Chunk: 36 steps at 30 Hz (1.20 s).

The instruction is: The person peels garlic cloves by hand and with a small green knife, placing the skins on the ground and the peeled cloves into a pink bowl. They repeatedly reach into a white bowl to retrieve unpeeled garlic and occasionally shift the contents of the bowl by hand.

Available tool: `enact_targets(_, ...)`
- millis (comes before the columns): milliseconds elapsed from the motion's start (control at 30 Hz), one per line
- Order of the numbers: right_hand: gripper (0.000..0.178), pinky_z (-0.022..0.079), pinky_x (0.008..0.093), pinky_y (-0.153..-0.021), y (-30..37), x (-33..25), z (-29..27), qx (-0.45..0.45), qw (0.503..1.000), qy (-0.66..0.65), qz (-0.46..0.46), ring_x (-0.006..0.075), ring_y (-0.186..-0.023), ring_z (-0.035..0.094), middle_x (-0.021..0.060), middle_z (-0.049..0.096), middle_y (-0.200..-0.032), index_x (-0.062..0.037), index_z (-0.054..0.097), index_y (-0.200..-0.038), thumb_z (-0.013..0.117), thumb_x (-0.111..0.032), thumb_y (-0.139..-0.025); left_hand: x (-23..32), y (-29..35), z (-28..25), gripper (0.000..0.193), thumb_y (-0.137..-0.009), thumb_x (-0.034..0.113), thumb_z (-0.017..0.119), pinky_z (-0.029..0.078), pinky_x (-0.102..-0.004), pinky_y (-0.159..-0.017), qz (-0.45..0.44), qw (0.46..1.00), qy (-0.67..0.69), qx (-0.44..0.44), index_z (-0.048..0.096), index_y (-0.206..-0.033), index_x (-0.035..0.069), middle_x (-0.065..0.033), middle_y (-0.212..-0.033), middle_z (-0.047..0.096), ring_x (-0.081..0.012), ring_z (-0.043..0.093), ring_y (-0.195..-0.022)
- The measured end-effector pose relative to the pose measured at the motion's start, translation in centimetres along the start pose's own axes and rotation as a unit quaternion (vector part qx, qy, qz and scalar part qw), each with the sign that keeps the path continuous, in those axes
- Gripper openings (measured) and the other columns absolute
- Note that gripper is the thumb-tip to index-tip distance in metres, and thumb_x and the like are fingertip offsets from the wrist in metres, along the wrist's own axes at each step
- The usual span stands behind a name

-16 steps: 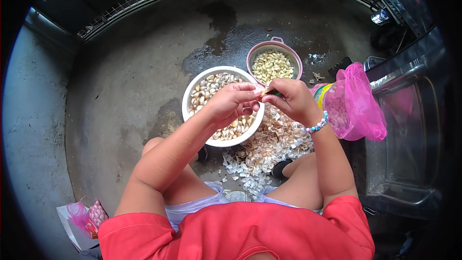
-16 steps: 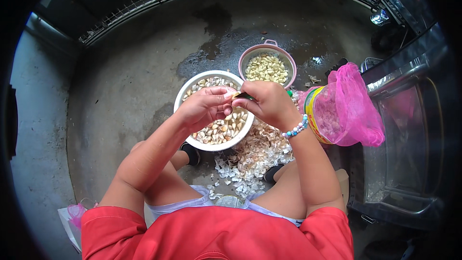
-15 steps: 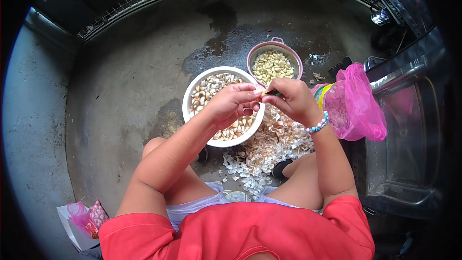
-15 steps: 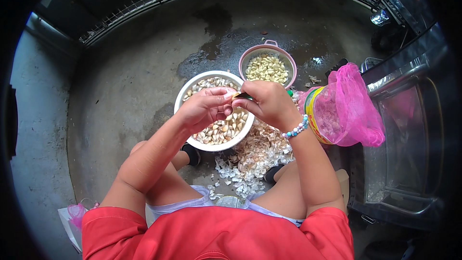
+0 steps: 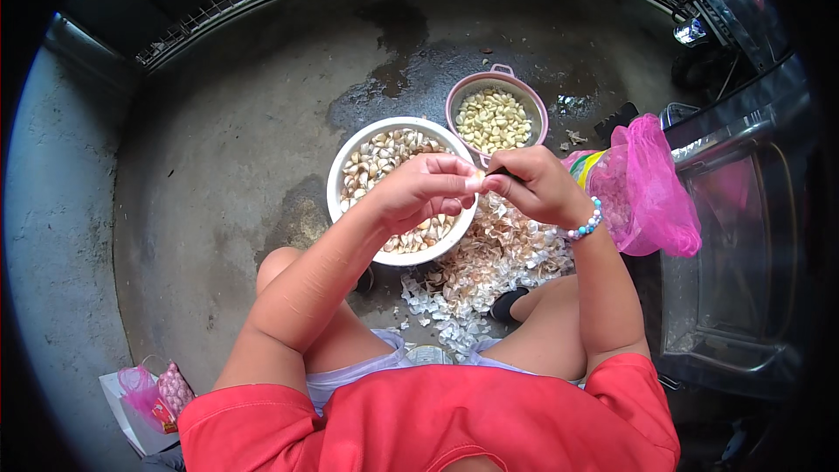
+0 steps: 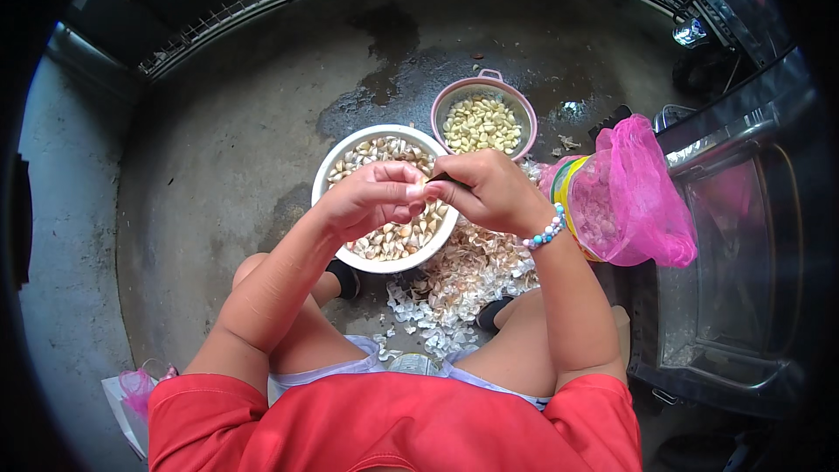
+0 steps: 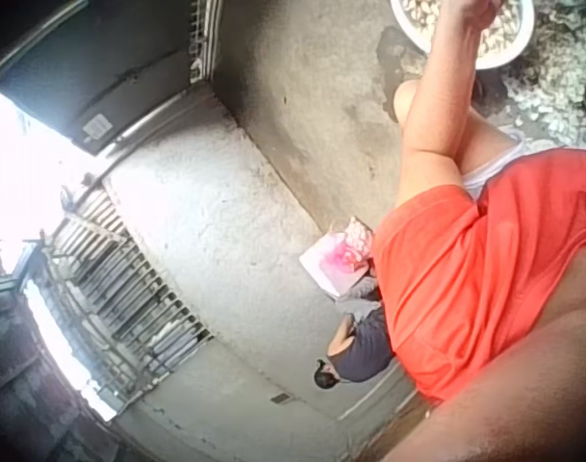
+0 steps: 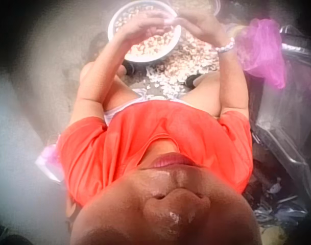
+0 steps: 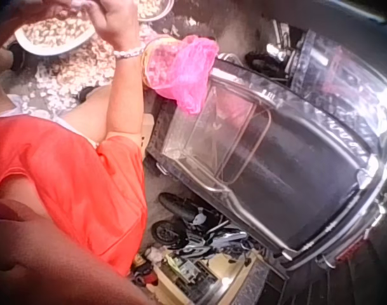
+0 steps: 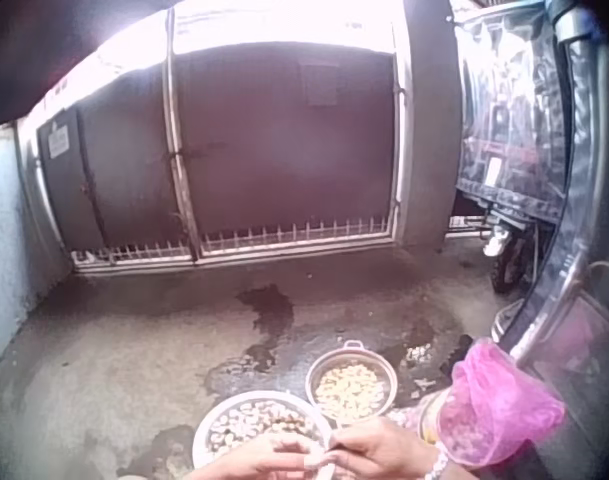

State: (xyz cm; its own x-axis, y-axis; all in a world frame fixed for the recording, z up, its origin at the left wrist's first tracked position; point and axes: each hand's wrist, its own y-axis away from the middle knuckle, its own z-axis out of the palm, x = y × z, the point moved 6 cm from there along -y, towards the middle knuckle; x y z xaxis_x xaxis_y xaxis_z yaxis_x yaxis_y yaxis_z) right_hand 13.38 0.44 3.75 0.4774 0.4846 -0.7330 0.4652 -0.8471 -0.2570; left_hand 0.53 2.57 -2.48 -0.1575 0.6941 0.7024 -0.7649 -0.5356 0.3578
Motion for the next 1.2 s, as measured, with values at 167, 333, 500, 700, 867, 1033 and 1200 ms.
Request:
enact_targets(167,0.018,0.042,0.0366,-0.050,-0.1,-0.5,-0.5,0.056,0.997,0.049,-0.032,0.0313,-0.057,0.055,0.0134,0.053,-0.061,-0.0038,0.055,-0.072,0.063,-0.019,-0.078,0.7,0.3,1.6,0.020,-0.079,0.009,0.066,0.043,-0.0203,-0.064,0.037,0.996,-0.050,-0.069,0.057,-0.096,0.004,-0.0019,-0.084,0.059,-0.0080,0.054,-0.072)
enact_targets(333,0.019,0.042,0.0367,-0.050,0.3,-1.3,-0.5,0.103,0.989,0.088,-0.060,0.0293,-0.057,0.056,0.0114,0.054,-0.061,-0.0052,0.055,-0.069,0.064,-0.020,-0.077,0.7,-0.2,0.8,0.021,-0.082,0.007,0.061,0.046,-0.0259,-0.069,0.069,0.994,0.003,-0.081,0.052,-0.101,0.004,-0.0051,-0.092,0.058,-0.0121,0.056,-0.079)
enact_targets(500,0.023,0.042,0.0377,-0.052,0.6,-2.2,0.3,0.020,0.986,0.157,-0.055,0.0288,-0.057,0.056,0.0094,0.055,-0.060,-0.0066,0.054,-0.067,0.065,-0.025,-0.075,0.7,-0.7,0.3,0.019,-0.083,0.008,0.058,0.048,-0.0268,-0.073,0.120,0.984,0.121,-0.042,0.051,-0.100,0.005,-0.0086,-0.095,0.059,-0.0146,0.059,-0.083)
enact_targets(700,0.040,0.043,0.0377,-0.052,0.8,-2.3,-1.6,0.090,0.979,0.183,-0.013,0.0308,-0.060,0.056,0.0118,0.054,-0.064,-0.0049,0.051,-0.071,0.072,-0.038,-0.066,0.2,-0.8,0.9,0.017,-0.083,0.006,0.059,0.049,-0.0261,-0.073,0.115,0.985,0.124,-0.029,0.051,-0.098,0.005,-0.0087,-0.093,0.059,-0.0143,0.058,-0.083)
enact_targets(867,0.034,0.043,0.0375,-0.053,1.1,-1.7,-1.5,0.137,0.970,0.197,-0.032,0.0304,-0.059,0.056,0.0112,0.054,-0.064,-0.0056,0.051,-0.073,0.071,-0.034,-0.069,-0.4,-0.8,1.7,0.019,-0.081,0.005,0.063,0.049,-0.0227,-0.071,0.101,0.987,0.124,-0.023,0.054,-0.097,0.003,-0.0081,-0.094,0.060,-0.0149,0.061,-0.086)
enact_targets(1033,0.021,0.043,0.0364,-0.052,1.2,-1.8,-1.2,0.089,0.987,0.125,-0.050,0.0294,-0.060,0.057,0.0108,0.056,-0.065,-0.0052,0.056,-0.074,0.068,-0.022,-0.072,-0.1,-0.5,1.3,0.017,-0.081,0.007,0.064,0.049,-0.0220,-0.069,0.074,0.995,0.056,-0.029,0.056,-0.095,0.002,-0.0067,-0.091,0.061,-0.0135,0.061,-0.083)
enact_targets(1200,0.013,0.043,0.0355,-0.051,1.2,-1.8,-1.1,0.040,0.997,0.057,-0.041,0.0287,-0.059,0.057,0.0107,0.056,-0.062,-0.0039,0.059,-0.074,0.066,-0.013,-0.070,1.6,0.3,1.9,0.023,-0.081,0.010,0.065,0.048,-0.0224,-0.066,0.100,0.989,-0.081,-0.077,0.060,-0.100,0.000,-0.0061,-0.086,0.063,-0.0109,0.060,-0.077)
